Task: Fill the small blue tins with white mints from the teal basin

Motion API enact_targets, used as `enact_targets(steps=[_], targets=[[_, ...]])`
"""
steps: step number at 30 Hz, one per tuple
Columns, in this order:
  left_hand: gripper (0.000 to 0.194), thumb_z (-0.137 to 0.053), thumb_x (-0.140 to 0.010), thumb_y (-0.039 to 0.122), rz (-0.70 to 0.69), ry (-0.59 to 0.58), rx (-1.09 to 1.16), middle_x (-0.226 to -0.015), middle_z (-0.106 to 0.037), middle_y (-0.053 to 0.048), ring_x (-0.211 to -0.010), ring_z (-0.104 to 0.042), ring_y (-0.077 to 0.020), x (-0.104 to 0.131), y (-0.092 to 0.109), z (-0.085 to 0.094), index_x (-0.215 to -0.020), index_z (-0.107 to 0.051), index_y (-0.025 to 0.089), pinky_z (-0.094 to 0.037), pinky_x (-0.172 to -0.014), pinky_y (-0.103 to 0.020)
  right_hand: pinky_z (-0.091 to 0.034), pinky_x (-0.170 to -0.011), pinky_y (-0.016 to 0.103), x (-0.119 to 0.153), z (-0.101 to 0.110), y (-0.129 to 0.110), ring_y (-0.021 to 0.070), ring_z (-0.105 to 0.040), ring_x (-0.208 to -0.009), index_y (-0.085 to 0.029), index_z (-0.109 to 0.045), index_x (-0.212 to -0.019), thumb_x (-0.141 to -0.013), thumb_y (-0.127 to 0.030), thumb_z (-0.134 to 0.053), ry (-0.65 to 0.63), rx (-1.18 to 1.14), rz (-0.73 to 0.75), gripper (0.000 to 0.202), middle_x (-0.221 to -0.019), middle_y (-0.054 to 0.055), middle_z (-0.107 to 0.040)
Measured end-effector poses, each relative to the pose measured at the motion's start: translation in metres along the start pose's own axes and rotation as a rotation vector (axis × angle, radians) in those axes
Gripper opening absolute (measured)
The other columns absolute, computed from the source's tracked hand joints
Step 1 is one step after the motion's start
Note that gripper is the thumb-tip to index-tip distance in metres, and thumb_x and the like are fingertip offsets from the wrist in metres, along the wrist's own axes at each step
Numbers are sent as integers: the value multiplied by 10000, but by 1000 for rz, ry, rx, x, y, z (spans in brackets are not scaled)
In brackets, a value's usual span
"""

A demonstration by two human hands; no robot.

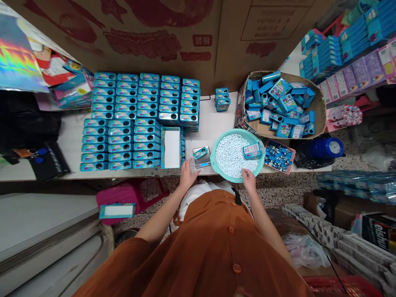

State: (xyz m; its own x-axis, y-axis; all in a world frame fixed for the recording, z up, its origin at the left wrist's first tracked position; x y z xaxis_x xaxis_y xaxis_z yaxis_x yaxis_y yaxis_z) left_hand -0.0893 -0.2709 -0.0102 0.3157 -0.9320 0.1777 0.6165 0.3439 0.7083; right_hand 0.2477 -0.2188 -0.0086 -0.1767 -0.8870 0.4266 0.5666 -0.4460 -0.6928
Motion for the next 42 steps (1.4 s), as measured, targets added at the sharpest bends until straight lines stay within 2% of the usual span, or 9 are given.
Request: enact_targets(steps=[5, 9, 14, 17, 19, 27, 32, 37, 42], targets=[[687, -679, -698, 283, -48, 16, -16, -1266, -451, -159, -1238, -422, -320, -5, 4, -2, -1302, -372, 166, -368, -1047, -475, -457, -771, 331, -2, -3, 4, 228, -606, -827, -175, -656, -954, -808, -512, -432, -17, 33, 16, 430, -939, 86, -684], [666, -674, -716, 290, -79, 43, -34, -1255, -462, -155, -1231, -426, -314, -18, 13, 2, -1297, -375, 169, -364, -1048, -469, -437, -838, 352, -6, -9, -4, 222, -579, -858, -166, -655, -964, -822, -427, -426, -33, 185, 155, 375, -983, 102, -651], [645, -668, -735, 288, -77, 55, -44, -1271, -447, -150, -1253, -405, -306, -29, 20, 5, -1297, -370, 182, -354, -1056, -463, -419, -792, 318, -21, -32, -19, 218, -546, -870, -186, -654, -978, -770, -328, -557, -131, 429, 277, 270, -978, 90, -590], [626, -653, -753, 289, -121, 37, -51, -1273, -451, -146, -1250, -408, -295, -30, 24, 4, -1299, -366, 182, -354, -1056, -454, -395, -746, 285, -30, -49, -31, 200, -538, -828, -198, -667, -856, -792, -268, -561, -211, 506, 312, 142, -902, 76, -583], [614, -643, -762, 294, -139, 29, -61, -1269, -455, -145, -1245, -411, -291, -29, 26, 4, -1298, -365, 179, -359, -1052, -450, -378, -723, 264, -33, -59, -39, 180, -534, -804, -200, -659, -783, -830, -228, -514, -264, 558, 338, 155, -865, 69, -587], [543, -588, -805, 322, -138, 22, -102, -1259, -467, -150, -1238, -414, -288, -30, 29, 7, -1282, -379, 170, -372, -1043, -453, -369, -739, 234, -36, -66, -51, 172, -558, -906, -156, -662, -919, -826, -311, -575, -409, 710, 317, 201, -995, 82, -631], [516, -571, -820, 316, -130, 38, -110, -1266, -464, -143, -1233, -422, -280, -30, 28, 9, -1281, -381, 180, -370, -1044, -449, -367, -669, 227, -44, -66, -50, 164, -589, -798, -181, -693, -816, -788, -256, -594, -473, 723, 240, 126, -861, 53, -685], [519, -568, -824, 319, -137, 66, -94, -1256, -464, -146, -1231, -421, -276, -29, 28, 11, -1284, -381, 169, -367, -1049, -437, -367, -642, 234, -38, -61, -53, 169, -589, -779, -186, -694, -827, -783, -233, -569, -419, 709, 239, 140, -868, 54, -684], [521, -571, -823, 317, -129, 84, -81, -1257, -464, -142, -1229, -420, -274, -29, 26, 10, -1284, -378, 173, -368, -1050, -436, -416, -712, 250, -27, -55, -75, 156, -573, -760, -176, -670, -905, -812, -243, -535, -241, 460, 350, 178, -918, 50, -661]])
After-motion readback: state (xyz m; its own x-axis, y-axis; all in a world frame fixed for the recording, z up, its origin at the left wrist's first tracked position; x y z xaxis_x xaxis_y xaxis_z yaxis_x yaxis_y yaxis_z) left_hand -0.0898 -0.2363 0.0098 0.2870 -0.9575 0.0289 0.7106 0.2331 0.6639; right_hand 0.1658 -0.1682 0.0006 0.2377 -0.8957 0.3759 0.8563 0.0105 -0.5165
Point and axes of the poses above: each hand's wrist, its own x-axis away from the middle knuckle, its own z-axis out of the back of the hand, y = z × x, the point moved 4 cm from there along -x, towards the middle knuckle
